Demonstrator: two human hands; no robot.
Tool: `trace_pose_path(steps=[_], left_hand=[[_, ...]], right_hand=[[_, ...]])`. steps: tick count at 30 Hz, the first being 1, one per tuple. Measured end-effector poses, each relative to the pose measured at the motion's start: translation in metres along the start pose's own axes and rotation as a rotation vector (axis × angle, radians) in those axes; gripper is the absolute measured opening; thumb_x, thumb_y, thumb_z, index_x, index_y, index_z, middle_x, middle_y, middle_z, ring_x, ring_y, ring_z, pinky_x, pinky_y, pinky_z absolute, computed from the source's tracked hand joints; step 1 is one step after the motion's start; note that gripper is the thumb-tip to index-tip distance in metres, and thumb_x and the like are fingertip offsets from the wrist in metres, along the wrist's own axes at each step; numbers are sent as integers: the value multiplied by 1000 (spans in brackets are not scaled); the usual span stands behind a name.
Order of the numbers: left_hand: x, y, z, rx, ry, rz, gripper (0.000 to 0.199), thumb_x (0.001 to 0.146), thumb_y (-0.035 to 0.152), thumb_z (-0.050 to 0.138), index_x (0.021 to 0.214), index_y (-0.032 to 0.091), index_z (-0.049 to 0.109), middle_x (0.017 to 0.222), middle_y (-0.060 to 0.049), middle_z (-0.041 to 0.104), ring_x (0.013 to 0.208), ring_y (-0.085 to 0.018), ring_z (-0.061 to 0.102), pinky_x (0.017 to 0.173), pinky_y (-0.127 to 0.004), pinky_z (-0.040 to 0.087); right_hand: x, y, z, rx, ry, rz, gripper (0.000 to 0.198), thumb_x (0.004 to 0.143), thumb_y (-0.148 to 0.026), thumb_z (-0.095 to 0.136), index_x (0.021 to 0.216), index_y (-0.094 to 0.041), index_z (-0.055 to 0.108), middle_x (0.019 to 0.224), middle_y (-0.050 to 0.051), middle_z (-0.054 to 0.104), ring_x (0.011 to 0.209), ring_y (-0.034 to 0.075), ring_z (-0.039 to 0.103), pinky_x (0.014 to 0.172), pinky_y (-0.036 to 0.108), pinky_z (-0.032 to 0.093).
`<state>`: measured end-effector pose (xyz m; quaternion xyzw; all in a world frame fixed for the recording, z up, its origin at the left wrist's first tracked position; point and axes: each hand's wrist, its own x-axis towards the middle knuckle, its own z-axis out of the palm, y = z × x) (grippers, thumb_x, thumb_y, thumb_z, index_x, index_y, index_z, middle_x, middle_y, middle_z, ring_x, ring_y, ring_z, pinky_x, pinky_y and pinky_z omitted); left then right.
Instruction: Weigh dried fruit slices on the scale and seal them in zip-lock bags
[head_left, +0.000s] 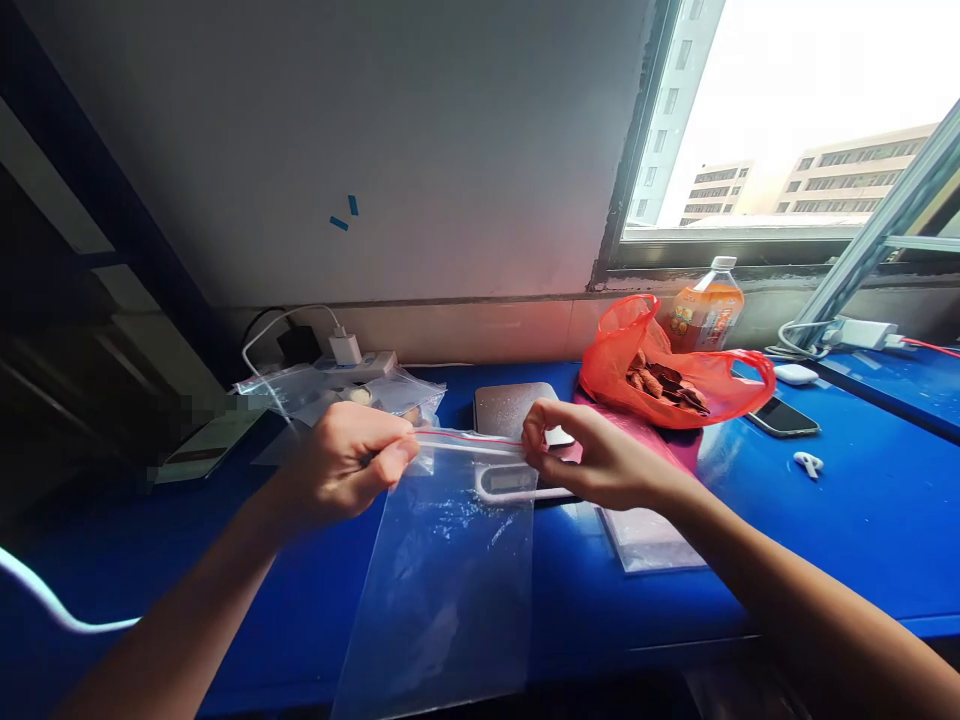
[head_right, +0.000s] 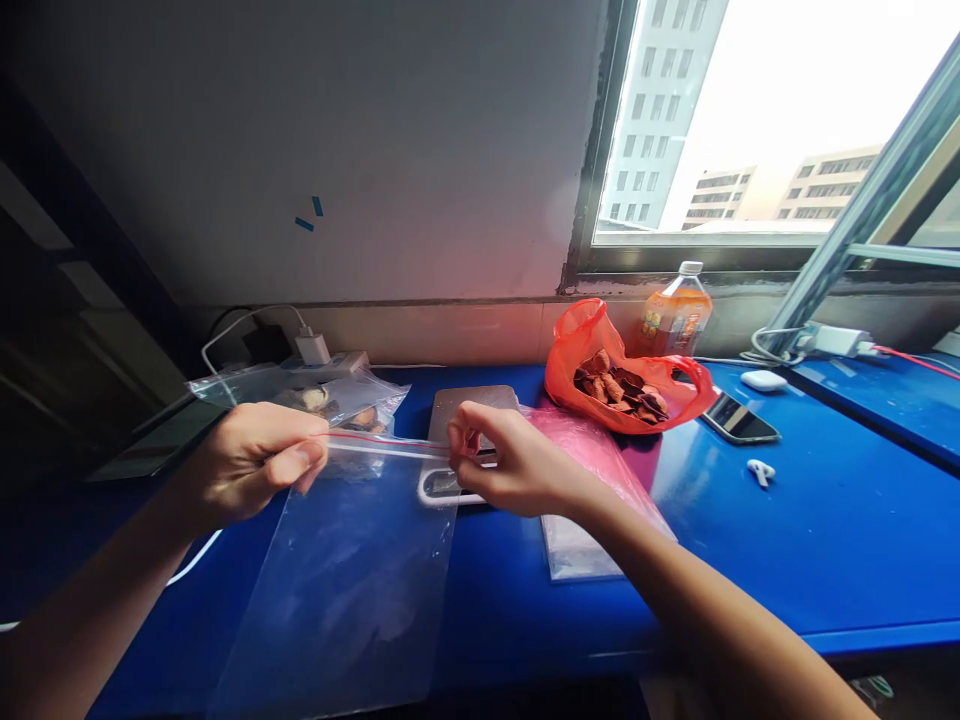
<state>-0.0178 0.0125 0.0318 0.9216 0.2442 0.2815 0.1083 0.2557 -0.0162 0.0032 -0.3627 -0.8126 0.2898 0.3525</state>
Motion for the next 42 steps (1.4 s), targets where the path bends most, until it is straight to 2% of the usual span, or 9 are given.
trace_pose_path(steps=[7, 10, 14, 18, 23, 28, 36, 39, 42], left_hand=[[-1, -25, 5, -317, 246, -195, 44, 94, 31, 39, 52, 19, 41, 49, 1, 47, 47, -11, 42, 49, -27, 36], [0, -22, 25, -389, 129, -211, 43, 97, 35, 37, 60, 18, 50, 54, 0, 52, 48, -11, 46, 49, -25, 38], [3, -4, 49, -450, -130, -156, 40, 98, 38, 37, 73, 15, 58, 59, 0, 56, 53, -11, 52, 53, -23, 42], [6, -9, 42, -111, -133, -140, 34, 98, 36, 39, 90, 17, 66, 75, -3, 66, 67, -15, 60, 63, -25, 46], [4, -65, 13, 547, 81, -466, 34, 93, 39, 42, 106, 18, 65, 114, -10, 67, 111, -29, 57, 96, -41, 45], [-12, -114, -4, 636, 47, -740, 56, 91, 52, 41, 131, 16, 55, 138, -16, 56, 125, -41, 50, 97, -49, 43], [-10, -108, -3, 604, 33, -756, 43, 86, 49, 51, 119, 23, 62, 123, -11, 67, 110, -36, 62, 86, -42, 48], [-2, -86, -3, 550, 149, -645, 38, 88, 44, 50, 117, 22, 61, 122, -8, 68, 111, -29, 62, 91, -37, 48], [5, -52, 5, 423, 261, -405, 34, 88, 41, 55, 114, 19, 62, 117, -8, 69, 110, -27, 61, 98, -37, 45]], right_hand=[[-2, 26, -28, 17, 248, 84, 12, 84, -27, 59, 91, -17, 60, 82, 2, 61, 72, 13, 54, 66, 27, 44], [-3, 16, -13, 36, 210, 47, 31, 87, -39, 61, 109, -17, 60, 94, 6, 66, 78, 15, 59, 68, 28, 48], [-5, -2, 2, -166, 129, -30, 13, 90, -30, 57, 94, -19, 63, 88, 5, 69, 76, 15, 60, 69, 27, 48], [-13, 4, -32, -247, -4, 49, 17, 90, -33, 55, 85, -21, 64, 81, 3, 68, 71, 15, 61, 65, 27, 48], [-28, 57, -90, -408, 11, 354, 18, 85, -36, 57, 81, -21, 67, 75, 5, 68, 63, 17, 60, 54, 28, 45], [-29, 100, -100, -708, 121, 607, 12, 78, -24, 57, 78, -19, 67, 71, 8, 67, 56, 17, 58, 49, 28, 40], [-15, 88, -77, -917, 241, 243, 24, 86, -34, 56, 100, -20, 69, 98, 11, 70, 96, 28, 59, 78, 39, 46], [-12, 61, -53, -757, 268, 108, 25, 90, -37, 53, 102, -20, 68, 102, 11, 70, 100, 29, 58, 86, 44, 45], [-10, 30, -24, -399, 321, 138, 30, 89, -43, 56, 105, -19, 65, 95, 9, 70, 93, 25, 62, 84, 42, 48]])
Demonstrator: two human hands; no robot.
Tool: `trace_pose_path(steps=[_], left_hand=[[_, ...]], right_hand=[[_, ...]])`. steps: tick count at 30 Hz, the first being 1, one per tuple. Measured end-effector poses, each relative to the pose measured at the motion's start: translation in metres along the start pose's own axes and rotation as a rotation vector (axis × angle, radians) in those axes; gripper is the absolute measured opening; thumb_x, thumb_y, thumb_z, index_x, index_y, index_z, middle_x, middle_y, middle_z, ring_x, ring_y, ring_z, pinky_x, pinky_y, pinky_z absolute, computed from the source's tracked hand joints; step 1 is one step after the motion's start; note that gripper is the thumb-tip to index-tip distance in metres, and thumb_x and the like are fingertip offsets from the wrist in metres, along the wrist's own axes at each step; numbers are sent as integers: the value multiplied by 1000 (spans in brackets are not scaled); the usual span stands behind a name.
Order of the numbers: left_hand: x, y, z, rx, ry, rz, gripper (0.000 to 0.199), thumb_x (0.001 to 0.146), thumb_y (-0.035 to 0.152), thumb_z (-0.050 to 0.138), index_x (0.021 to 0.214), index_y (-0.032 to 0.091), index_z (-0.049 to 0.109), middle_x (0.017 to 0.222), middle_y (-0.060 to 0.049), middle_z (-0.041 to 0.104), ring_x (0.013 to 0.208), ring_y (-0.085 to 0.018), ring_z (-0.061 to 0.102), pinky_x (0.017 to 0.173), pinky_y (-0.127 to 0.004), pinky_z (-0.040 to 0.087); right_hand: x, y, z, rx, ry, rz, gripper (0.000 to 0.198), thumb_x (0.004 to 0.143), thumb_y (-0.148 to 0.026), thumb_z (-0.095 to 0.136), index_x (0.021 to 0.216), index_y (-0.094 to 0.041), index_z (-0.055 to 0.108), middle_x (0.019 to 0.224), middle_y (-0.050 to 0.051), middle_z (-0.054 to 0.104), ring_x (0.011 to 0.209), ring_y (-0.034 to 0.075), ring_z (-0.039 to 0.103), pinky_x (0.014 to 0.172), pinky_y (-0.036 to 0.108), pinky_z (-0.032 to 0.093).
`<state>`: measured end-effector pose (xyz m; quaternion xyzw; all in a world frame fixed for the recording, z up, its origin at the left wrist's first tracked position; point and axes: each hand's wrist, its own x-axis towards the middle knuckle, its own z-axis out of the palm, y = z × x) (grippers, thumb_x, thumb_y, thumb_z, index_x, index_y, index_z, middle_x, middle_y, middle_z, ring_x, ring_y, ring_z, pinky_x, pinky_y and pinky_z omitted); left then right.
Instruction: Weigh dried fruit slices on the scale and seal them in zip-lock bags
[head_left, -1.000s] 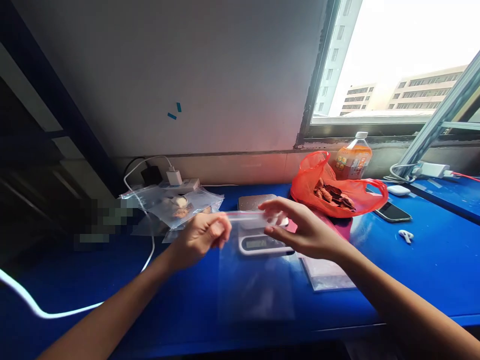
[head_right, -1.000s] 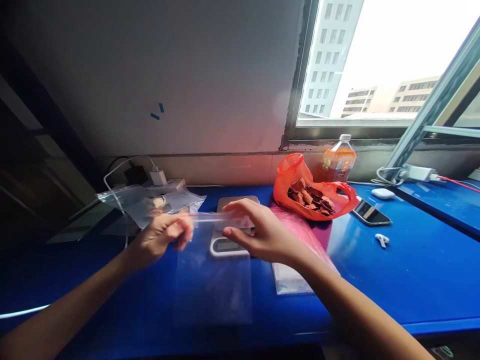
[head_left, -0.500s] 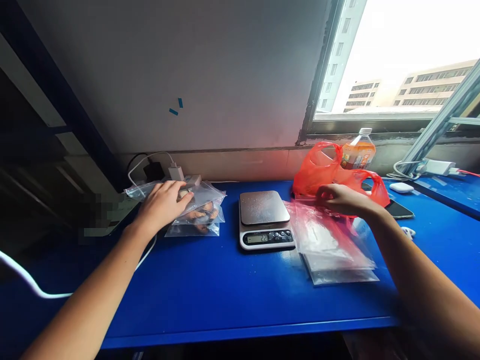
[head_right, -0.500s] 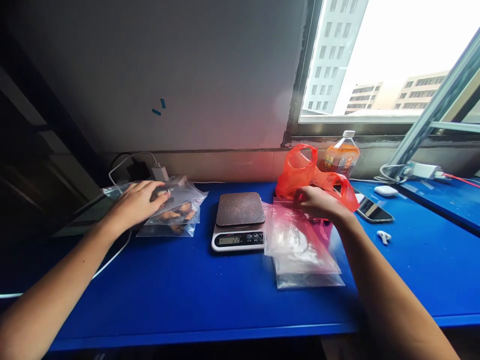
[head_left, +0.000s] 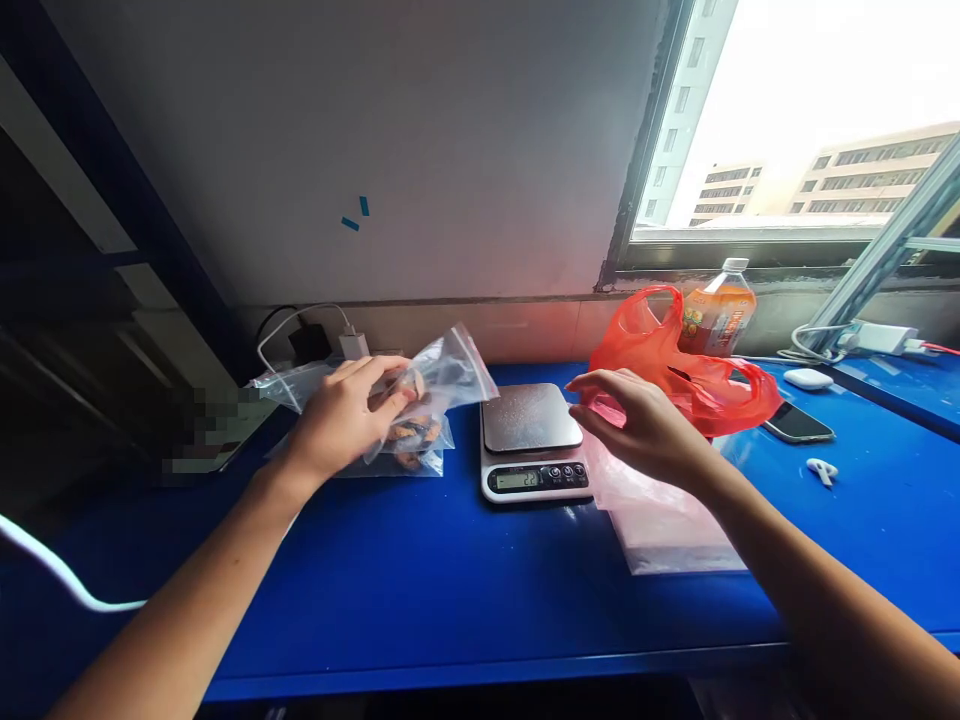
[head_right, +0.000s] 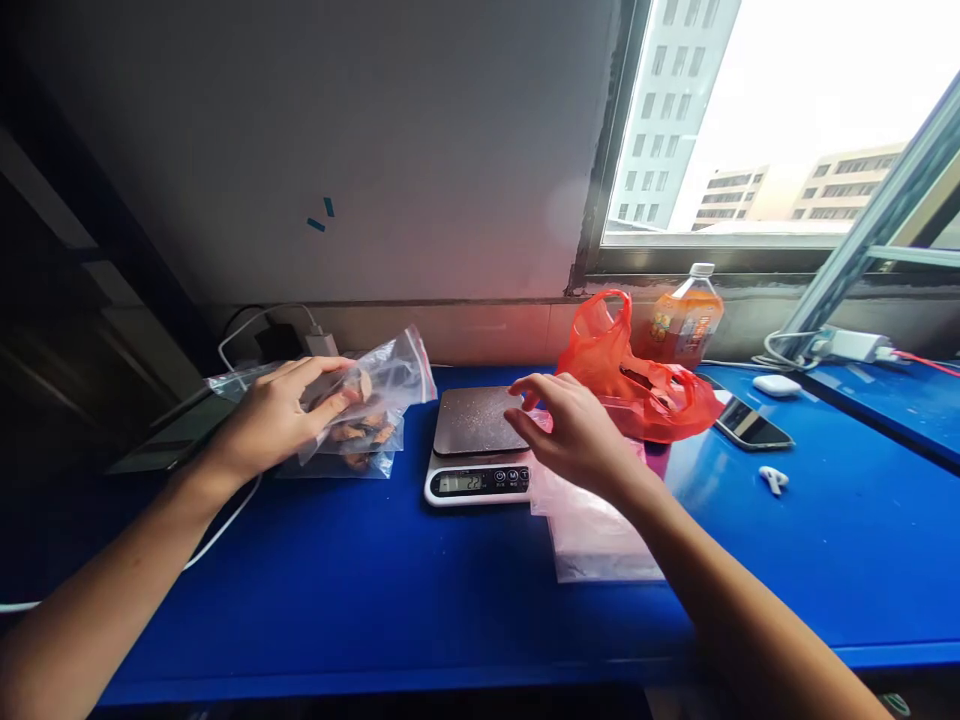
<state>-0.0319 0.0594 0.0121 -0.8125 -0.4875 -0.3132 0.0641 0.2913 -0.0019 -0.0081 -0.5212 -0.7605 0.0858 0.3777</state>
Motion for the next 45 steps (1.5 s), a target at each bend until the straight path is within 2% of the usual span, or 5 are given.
trace_pose_path(steps=[8, 13, 23, 30, 45], left_hand=[[-29, 57, 7, -170, -198, 317, 30, 93, 38, 56, 120, 24, 57, 119, -5, 66, 115, -24, 58, 105, -42, 40], [-35, 55, 15, -158, -118, 320, 59, 90, 33, 60, 143, 29, 34, 146, -11, 39, 136, -30, 38, 110, -48, 38], [-47, 76, 29, -153, 19, 552, 47, 89, 3, 53, 131, 23, 46, 119, -8, 57, 105, -23, 58, 91, -41, 49], [-46, 75, 25, -240, -7, 560, 42, 90, 5, 52, 128, 23, 50, 119, -8, 59, 99, -21, 62, 83, -37, 54], [-46, 73, 25, -220, -8, 649, 9, 94, 16, 56, 100, 20, 61, 103, -5, 58, 71, -12, 55, 70, -30, 49]], right_hand=[[-8, -35, 18, 781, -158, 303, 31, 88, -43, 56, 106, -21, 66, 101, 6, 71, 90, 19, 67, 76, 30, 55], [-8, -39, 20, 796, -254, 276, 24, 89, -38, 56, 100, -23, 71, 100, 4, 73, 94, 21, 68, 81, 33, 56], [-21, -50, 35, 917, -348, 266, 31, 93, -47, 51, 89, -25, 72, 88, 5, 69, 87, 21, 66, 81, 35, 54], [-22, -50, 40, 837, -277, 254, 19, 84, -33, 58, 90, -20, 70, 80, 3, 65, 78, 17, 59, 67, 29, 50], [-37, -58, 51, 864, -272, 167, 47, 83, -17, 55, 124, -21, 33, 68, -9, 48, 59, 8, 44, 54, 21, 36]])
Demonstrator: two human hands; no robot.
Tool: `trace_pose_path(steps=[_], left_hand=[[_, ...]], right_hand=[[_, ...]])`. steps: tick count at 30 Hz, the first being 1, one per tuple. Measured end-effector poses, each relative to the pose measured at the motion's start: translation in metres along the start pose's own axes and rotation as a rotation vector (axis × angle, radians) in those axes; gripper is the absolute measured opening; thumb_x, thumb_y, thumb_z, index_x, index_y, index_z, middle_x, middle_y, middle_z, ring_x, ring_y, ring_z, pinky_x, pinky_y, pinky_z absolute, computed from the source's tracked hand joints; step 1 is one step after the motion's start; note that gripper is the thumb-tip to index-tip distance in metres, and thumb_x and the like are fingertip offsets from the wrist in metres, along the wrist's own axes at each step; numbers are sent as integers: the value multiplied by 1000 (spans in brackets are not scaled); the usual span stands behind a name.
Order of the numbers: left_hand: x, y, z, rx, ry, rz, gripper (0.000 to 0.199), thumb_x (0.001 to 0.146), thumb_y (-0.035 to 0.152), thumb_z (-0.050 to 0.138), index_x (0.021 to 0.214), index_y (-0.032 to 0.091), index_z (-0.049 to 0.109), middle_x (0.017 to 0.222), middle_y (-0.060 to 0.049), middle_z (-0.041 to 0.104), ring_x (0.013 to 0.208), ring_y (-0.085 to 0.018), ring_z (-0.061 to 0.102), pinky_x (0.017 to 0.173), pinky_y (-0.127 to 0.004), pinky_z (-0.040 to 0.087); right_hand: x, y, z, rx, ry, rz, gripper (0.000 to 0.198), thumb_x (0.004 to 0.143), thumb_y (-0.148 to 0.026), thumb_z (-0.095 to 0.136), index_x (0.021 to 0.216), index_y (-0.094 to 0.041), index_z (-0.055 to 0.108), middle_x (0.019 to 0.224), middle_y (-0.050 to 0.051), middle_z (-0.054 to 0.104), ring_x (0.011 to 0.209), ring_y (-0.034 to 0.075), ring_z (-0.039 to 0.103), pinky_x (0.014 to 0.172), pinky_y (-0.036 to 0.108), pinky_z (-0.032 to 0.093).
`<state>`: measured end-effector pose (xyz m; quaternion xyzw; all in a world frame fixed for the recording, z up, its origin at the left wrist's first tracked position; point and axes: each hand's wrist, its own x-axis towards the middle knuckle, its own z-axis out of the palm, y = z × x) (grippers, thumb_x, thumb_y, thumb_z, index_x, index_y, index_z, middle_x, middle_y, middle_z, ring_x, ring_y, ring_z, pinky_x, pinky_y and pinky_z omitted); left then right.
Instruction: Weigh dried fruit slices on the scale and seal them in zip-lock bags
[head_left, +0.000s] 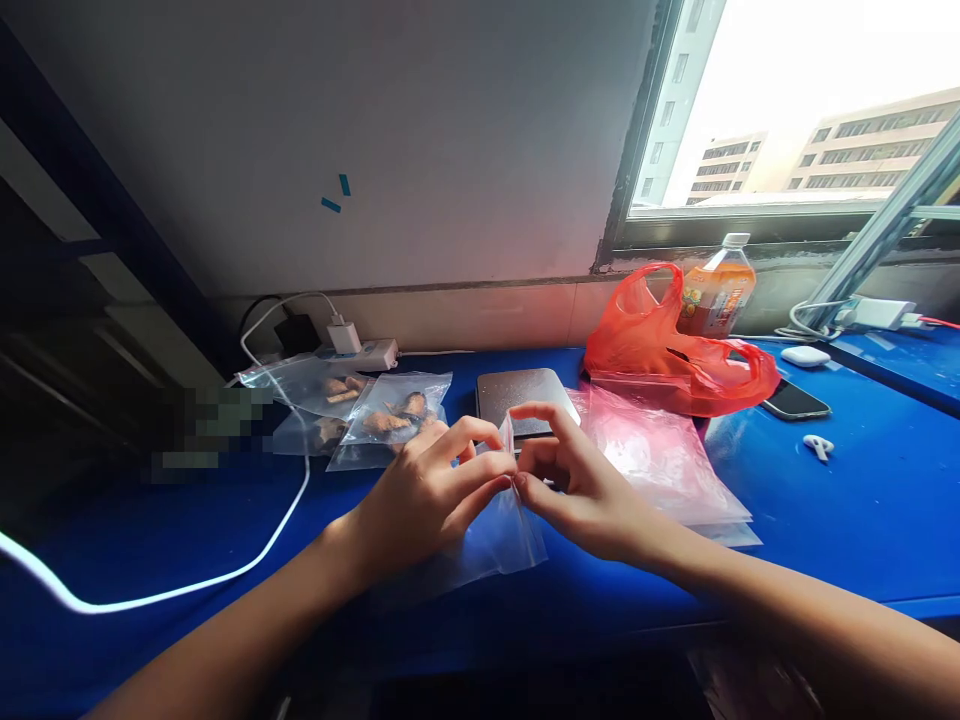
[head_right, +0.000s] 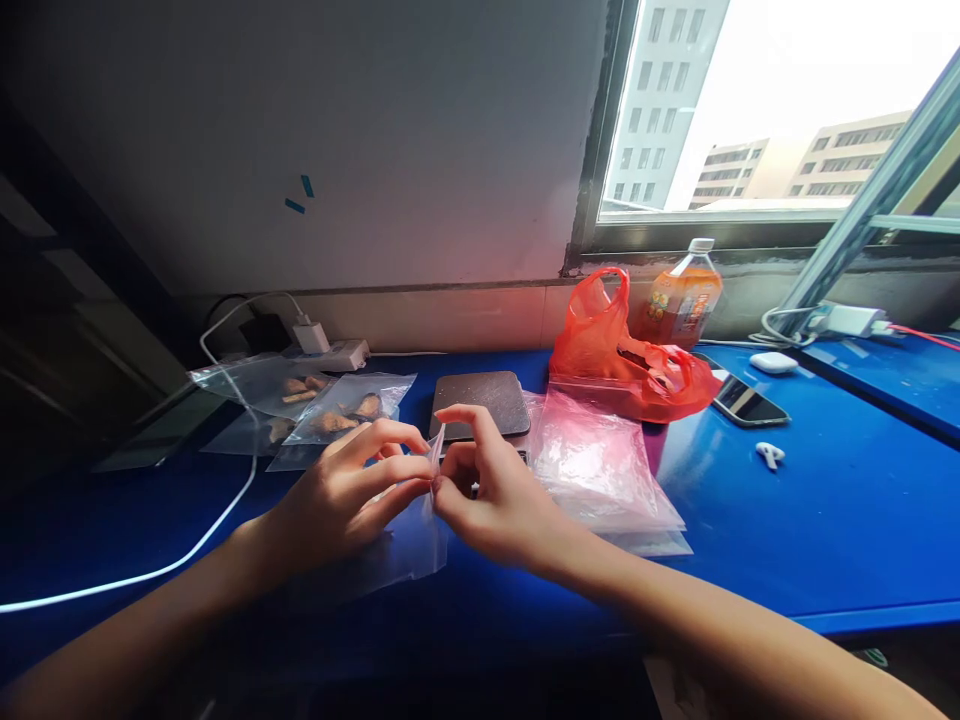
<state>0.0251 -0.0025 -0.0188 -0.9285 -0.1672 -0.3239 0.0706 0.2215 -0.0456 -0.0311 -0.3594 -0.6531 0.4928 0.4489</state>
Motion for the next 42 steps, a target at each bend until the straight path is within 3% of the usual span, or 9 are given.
trace_pose_path(steps=[3, 8, 21, 26, 31, 37, 42], left_hand=[[0, -4, -3, 18, -25, 1, 7, 95, 18, 54, 94, 20, 61, 106, -5, 57, 69, -12, 54, 68, -30, 48], [0, -9, -3, -34, -102, 35, 9, 94, 20, 57, 102, 20, 59, 109, -7, 58, 77, -15, 57, 70, -30, 51], [2, -3, 3, -129, 16, 112, 11, 96, 18, 52, 91, 17, 62, 89, -6, 67, 75, -14, 63, 69, -27, 52], [4, 2, -1, -153, 28, 174, 12, 91, 8, 52, 89, 17, 60, 82, -4, 69, 69, -14, 62, 65, -27, 50], [5, 3, -5, -111, -79, 144, 16, 96, 16, 49, 85, 17, 61, 78, -4, 67, 66, -13, 60, 62, -26, 47], [2, 0, 0, -38, -139, 159, 21, 95, 11, 47, 80, 15, 60, 69, -2, 60, 59, -13, 52, 56, -26, 39], [2, 0, -3, -11, -224, 121, 18, 95, 13, 48, 80, 15, 60, 71, -2, 61, 63, -15, 54, 60, -28, 39]], right_hand=[[0, 1, 2, 2, -37, -16, 41, 84, -14, 52, 120, -22, 34, 68, -9, 46, 59, 8, 43, 55, 20, 36], [-1, 2, 1, 14, -75, -39, 36, 85, -12, 52, 114, -22, 35, 75, -7, 49, 65, 8, 47, 57, 20, 36], [-2, -2, 1, 50, -141, -14, 30, 80, -12, 53, 104, -21, 38, 70, -8, 45, 60, 7, 41, 54, 20, 32], [-3, -1, -2, 89, -119, 19, 31, 86, -22, 57, 112, -23, 40, 69, -7, 46, 64, 10, 46, 59, 23, 36], [-4, 5, -1, 105, -158, 17, 29, 89, -24, 56, 115, -23, 42, 73, -5, 48, 66, 10, 44, 60, 23, 36], [-3, 7, 9, -1, -67, 9, 29, 79, -13, 52, 104, -22, 42, 68, -8, 42, 60, 8, 38, 55, 21, 29], [9, 11, 0, -194, 118, 26, 13, 73, -14, 52, 82, -20, 44, 62, -7, 38, 56, 8, 34, 50, 21, 24]])
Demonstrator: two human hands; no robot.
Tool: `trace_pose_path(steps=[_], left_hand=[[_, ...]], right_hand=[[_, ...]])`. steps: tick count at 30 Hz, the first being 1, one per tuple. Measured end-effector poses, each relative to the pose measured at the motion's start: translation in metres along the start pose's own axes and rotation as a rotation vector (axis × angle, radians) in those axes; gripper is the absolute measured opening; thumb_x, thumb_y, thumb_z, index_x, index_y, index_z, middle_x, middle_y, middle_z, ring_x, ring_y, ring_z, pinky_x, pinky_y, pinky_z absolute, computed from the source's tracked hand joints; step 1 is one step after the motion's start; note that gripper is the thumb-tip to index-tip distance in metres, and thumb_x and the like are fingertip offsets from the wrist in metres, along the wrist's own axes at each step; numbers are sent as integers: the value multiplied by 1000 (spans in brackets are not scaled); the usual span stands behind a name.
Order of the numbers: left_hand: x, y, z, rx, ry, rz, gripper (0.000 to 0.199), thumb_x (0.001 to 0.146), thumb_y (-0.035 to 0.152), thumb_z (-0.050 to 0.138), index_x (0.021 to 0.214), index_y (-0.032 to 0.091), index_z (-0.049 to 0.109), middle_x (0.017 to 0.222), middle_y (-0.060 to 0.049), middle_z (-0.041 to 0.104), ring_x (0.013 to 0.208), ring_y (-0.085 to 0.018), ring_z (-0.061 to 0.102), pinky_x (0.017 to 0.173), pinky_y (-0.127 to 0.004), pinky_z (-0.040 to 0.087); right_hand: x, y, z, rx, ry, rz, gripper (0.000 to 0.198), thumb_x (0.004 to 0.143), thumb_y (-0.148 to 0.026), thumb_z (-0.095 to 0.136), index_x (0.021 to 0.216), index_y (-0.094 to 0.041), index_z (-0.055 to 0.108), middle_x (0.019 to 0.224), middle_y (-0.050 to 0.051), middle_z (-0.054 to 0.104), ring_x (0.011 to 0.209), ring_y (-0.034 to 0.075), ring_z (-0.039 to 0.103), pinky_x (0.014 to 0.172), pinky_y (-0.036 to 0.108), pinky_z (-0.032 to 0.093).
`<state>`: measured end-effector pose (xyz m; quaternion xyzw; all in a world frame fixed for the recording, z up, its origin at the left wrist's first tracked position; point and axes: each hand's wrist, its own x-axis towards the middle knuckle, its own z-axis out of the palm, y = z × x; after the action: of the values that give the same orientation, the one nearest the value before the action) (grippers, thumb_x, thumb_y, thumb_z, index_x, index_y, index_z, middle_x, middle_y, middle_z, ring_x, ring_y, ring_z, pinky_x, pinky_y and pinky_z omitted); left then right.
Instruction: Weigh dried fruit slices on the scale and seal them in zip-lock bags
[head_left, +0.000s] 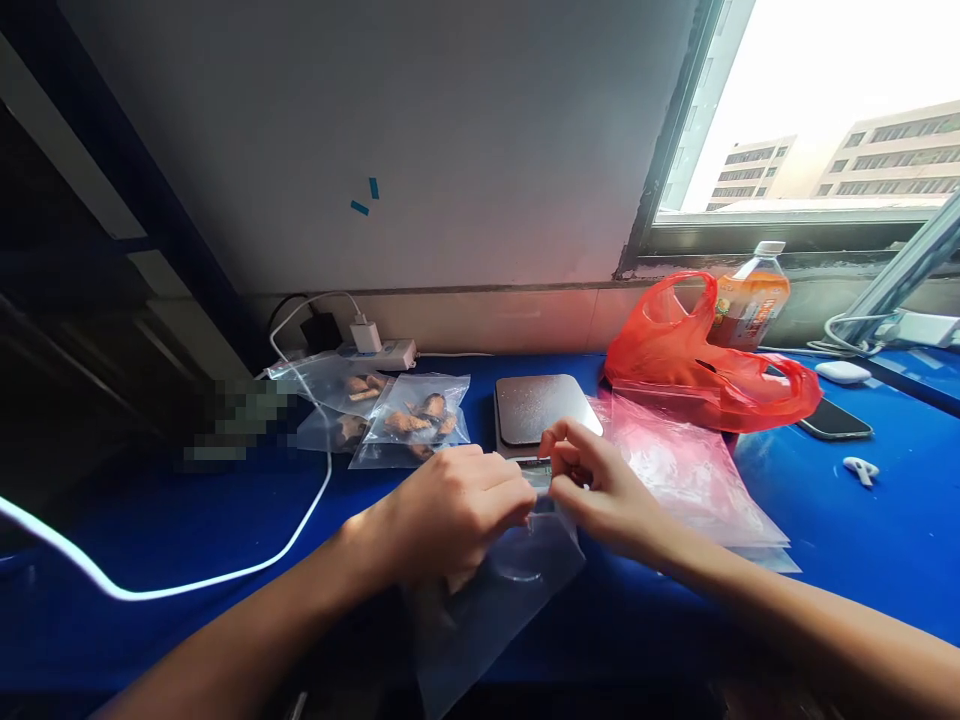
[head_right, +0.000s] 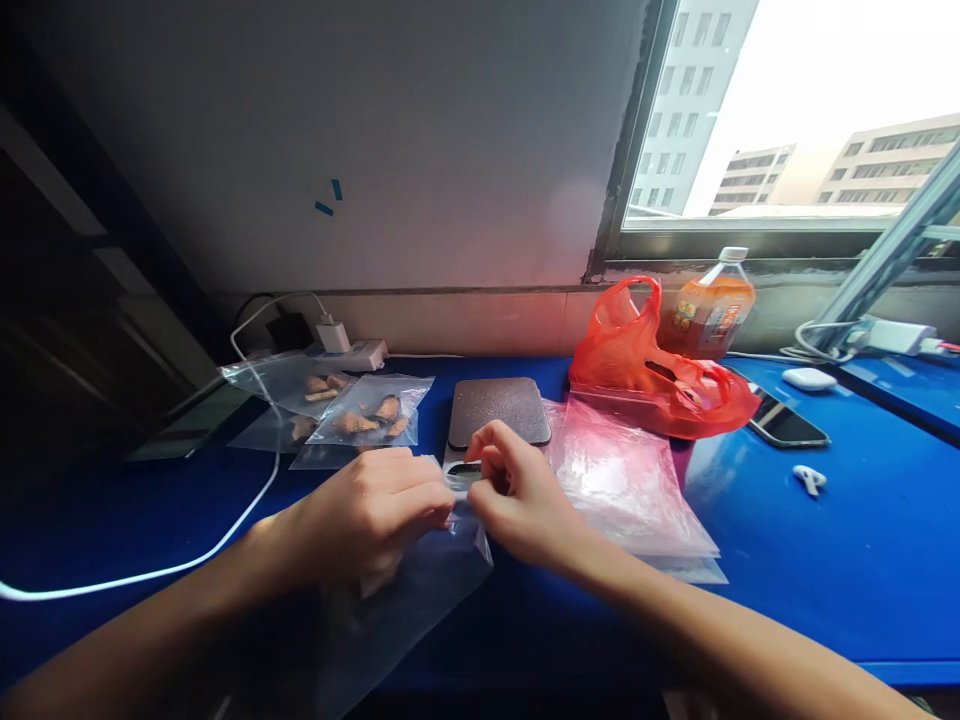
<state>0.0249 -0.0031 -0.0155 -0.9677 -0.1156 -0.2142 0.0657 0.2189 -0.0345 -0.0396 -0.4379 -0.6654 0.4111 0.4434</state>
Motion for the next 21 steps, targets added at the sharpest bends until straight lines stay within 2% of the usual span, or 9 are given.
trace_pose_path(steps=[3, 5, 7, 10, 14, 17, 21], left_hand=[[-2, -2, -2, -12, -10, -113, 16, 96, 18, 49, 85, 16, 60, 77, -3, 64, 69, -16, 58, 67, -29, 42], [-2, -4, -3, -4, 17, -170, 15, 96, 19, 48, 88, 16, 60, 78, -3, 65, 72, -17, 59, 70, -30, 43], [-2, -6, -4, 3, 8, -205, 13, 95, 17, 48, 89, 16, 60, 79, -3, 64, 73, -18, 58, 70, -31, 42], [0, -8, -4, 39, -66, -234, 14, 92, 13, 47, 86, 17, 59, 82, -4, 61, 76, -19, 54, 70, -32, 42], [1, -8, -3, 110, -44, -226, 15, 92, 14, 47, 90, 17, 61, 96, -9, 58, 87, -23, 51, 80, -37, 44], [-1, -6, -2, 78, -58, -210, 15, 94, 15, 46, 91, 17, 61, 105, -10, 57, 94, -25, 51, 85, -41, 44], [-3, -7, -8, 9, -132, -245, 10, 92, 25, 55, 91, 19, 63, 107, -8, 57, 97, -25, 53, 89, -43, 42]], right_hand=[[1, -5, -6, -95, 19, -16, 4, 82, -20, 51, 79, -19, 52, 64, -4, 45, 58, 10, 39, 52, 23, 29], [-4, -11, -7, -188, -67, -74, 14, 90, -29, 51, 87, -19, 59, 71, -1, 55, 64, 11, 47, 57, 25, 36], [-11, -15, -6, -312, -144, -148, 21, 91, -38, 54, 93, -19, 60, 81, 2, 62, 73, 14, 53, 66, 27, 40], [-15, -15, -5, -475, -134, -215, 22, 90, -41, 57, 91, -19, 58, 86, 4, 64, 77, 16, 56, 70, 30, 41], [-13, -10, -6, -644, -94, -202, 14, 88, -32, 57, 85, -19, 55, 82, 4, 63, 73, 16, 55, 66, 29, 37], [-12, -11, -7, -660, -167, -198, 6, 83, -16, 54, 79, -19, 51, 79, 3, 61, 71, 14, 52, 64, 27, 35], [-13, -15, -8, -647, -263, -235, 13, 77, -6, 50, 77, -19, 47, 79, 2, 58, 68, 12, 46, 62, 25, 33]])
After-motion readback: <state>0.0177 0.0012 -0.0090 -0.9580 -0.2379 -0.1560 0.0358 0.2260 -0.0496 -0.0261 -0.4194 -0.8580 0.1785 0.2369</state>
